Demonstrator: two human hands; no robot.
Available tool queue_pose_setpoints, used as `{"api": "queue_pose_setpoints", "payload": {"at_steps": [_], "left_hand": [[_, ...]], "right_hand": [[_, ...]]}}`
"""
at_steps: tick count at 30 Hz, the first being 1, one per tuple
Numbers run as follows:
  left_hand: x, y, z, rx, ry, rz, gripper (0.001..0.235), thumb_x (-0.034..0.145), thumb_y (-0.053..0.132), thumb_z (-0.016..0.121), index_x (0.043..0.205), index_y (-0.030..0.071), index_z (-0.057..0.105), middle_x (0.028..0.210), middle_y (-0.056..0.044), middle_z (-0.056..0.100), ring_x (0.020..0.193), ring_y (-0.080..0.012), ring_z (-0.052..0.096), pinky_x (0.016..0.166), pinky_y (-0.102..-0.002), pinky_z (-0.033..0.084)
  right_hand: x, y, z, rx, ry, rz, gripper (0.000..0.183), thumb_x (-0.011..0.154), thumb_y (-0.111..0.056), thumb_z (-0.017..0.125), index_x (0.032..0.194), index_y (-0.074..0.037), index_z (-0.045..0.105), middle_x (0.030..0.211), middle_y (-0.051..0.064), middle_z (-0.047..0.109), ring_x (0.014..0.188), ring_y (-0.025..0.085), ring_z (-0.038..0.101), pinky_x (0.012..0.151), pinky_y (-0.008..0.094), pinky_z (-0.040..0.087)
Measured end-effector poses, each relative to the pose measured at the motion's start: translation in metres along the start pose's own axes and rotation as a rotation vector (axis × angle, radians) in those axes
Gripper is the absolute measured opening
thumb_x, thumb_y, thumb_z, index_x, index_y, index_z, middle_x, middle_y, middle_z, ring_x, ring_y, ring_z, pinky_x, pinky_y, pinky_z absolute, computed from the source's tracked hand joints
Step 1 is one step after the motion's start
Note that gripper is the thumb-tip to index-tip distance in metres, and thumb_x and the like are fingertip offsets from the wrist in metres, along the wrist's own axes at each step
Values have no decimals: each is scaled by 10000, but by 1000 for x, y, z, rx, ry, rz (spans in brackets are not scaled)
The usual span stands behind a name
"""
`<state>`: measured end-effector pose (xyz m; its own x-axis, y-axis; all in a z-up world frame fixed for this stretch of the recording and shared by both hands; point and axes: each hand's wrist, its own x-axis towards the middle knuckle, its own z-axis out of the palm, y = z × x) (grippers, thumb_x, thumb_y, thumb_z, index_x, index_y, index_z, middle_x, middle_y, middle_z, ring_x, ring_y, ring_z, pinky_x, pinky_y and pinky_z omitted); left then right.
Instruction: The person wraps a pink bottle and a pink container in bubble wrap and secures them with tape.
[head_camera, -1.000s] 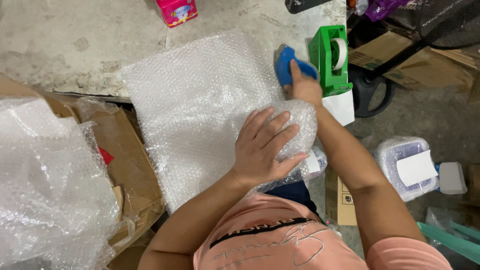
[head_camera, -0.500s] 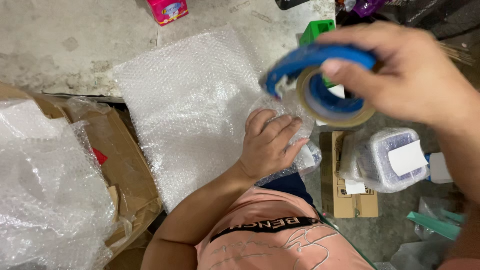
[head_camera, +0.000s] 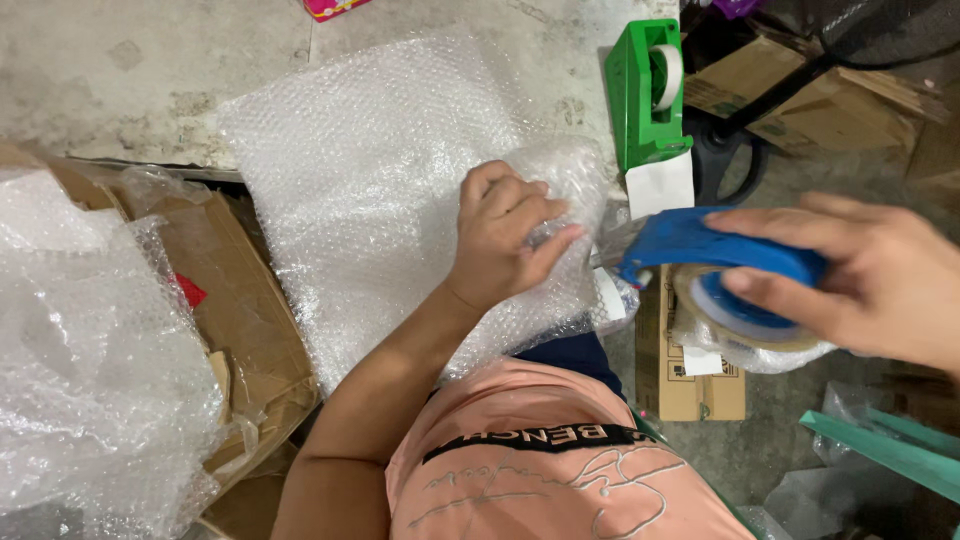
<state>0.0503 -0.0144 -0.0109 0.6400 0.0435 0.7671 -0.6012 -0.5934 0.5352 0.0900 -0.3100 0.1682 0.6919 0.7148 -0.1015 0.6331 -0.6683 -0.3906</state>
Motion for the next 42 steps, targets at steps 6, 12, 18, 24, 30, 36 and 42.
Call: {"api": "queue_pose_setpoints", "payload": {"at_steps": [6, 12, 18, 24, 30, 36, 42], "left_hand": [[8, 24, -7, 16, -111, -87, 506, 791, 295, 952, 1151, 71, 674, 1243, -184, 520, 1172, -348, 507, 981, -411, 465], [29, 32, -15, 54, -185, -89, 745, 737, 290, 961, 1326, 4, 605, 1598, -276, 387, 1361, -408, 466, 1162, -513, 441], [32, 33, -24, 87, -344, -130, 794, 576, 302, 974, 1263, 52, 664, 1555, -308, 343, 1377, -533, 452, 1113, -558, 443], [17, 24, -26, -42, -252, -292, 1114, 597, 446, 977, 1479, -19, 479, 1594, -297, 386, 1422, -463, 501, 1109, -504, 502], [-8, 41, 12, -95, -114, -122, 1184, 617, 474, 1019, 1550, 123, 380, 1646, -265, 308, 1472, -402, 505, 1151, -452, 566], [-10, 58, 15, -182, -149, -313, 1489, 789, 449, 965, 1604, -91, -158, 1644, -364, 165, 1462, -511, 452, 1203, -520, 448], [9, 31, 4, -202, -76, -220, 1467, 711, 430, 988, 1612, -18, -79, 1676, -364, 76, 1461, -502, 467, 1239, -498, 491]], "right_hand": [[23, -38, 0, -216, -136, 88, 537, 784, -494, 757, 1257, -245, 714, 848, 86, 680, 513, 246, 694, 512, 370, 570], [20, -71, 3, -571, -332, -42, 627, 767, -508, 710, 1375, -366, 656, 905, 60, 597, 483, 272, 652, 467, 405, 563], [-1, -77, 4, -506, -377, -14, 654, 755, -470, 714, 1386, -320, 629, 1060, 46, 589, 602, 243, 695, 488, 390, 569], [-29, -61, -8, -443, -632, 322, 737, 741, -631, 733, 1441, -440, 600, 950, -67, 698, 678, 129, 755, 653, 315, 617], [-38, -53, -25, 50, 268, 34, 617, 858, -434, 661, 1378, -101, 645, 934, 74, 690, 721, 133, 655, 658, 281, 561], [5, -67, -16, -4, 233, 131, 578, 849, -316, 762, 1375, -87, 687, 864, 106, 695, 629, 168, 640, 517, 314, 520], [-30, -69, 4, -95, 166, 160, 637, 790, -402, 797, 1347, -115, 681, 842, 120, 678, 606, 195, 639, 519, 331, 533]]}}
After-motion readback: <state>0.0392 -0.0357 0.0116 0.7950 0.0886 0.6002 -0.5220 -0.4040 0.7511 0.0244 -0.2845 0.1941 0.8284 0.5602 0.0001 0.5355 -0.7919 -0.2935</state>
